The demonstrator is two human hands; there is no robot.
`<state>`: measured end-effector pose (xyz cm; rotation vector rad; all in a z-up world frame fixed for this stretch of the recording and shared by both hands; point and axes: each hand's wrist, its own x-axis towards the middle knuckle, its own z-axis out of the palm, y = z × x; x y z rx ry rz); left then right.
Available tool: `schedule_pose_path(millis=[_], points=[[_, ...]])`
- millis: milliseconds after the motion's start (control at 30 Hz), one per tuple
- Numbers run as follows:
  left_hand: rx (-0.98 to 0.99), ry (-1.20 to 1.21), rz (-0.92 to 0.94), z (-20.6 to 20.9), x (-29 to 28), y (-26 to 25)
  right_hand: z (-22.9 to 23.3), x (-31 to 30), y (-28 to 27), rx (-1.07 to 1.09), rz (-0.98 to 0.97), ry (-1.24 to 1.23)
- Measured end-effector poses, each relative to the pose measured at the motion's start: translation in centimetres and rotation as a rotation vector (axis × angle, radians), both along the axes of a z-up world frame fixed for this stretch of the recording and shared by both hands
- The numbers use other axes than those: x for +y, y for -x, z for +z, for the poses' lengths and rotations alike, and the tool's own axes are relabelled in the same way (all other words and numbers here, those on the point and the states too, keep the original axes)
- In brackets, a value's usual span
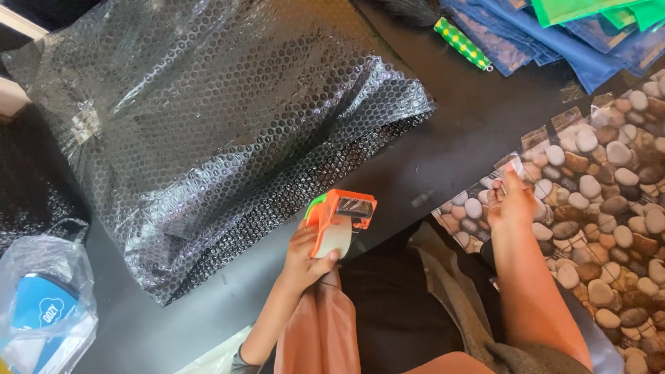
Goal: Wrapping a blue pillow in black bubble wrap and securing it with tape using a dispenser.
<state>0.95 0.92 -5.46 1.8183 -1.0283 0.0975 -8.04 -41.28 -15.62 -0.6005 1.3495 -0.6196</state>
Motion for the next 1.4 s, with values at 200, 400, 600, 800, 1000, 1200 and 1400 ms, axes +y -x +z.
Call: schedule_pose_path(millis=[200,400,600,800,1000,1200,1400], points=[[0.063,0.083,-0.131,0.2,0.7,-0.1,3.1,1.0,1.2,0.2,-0.099,0.255],[0.126,-0.038,-0.148,0.3,1.2,1.2,12.5,5.1,-0.1,-0.263,0.233,1.245],[0.099,-0.026,-0.116,6.0,-0.5,1.8,20.8,14.0,-3.3,-0.271,0.893,1.711],[0.049,-0.07,-0.08,6.2,-0.5,2.2,21.1,18.1,-5.9,-0.401,1.107,2.017],[0.093,-0.094,-0.029,0.3,0.2,2.7,20.6,19.9,-5.4,-0.563,1.034,1.899],[0.035,-0.068,0.012,3.6,-0.9,2.6,21.2,19.6,-4.0,-0.369,1.023,2.066],[0.069,-0.033,0.043,0.2,-0.3,1.9,24.3,17.6,-3.7,-0.448,1.354,1.731]])
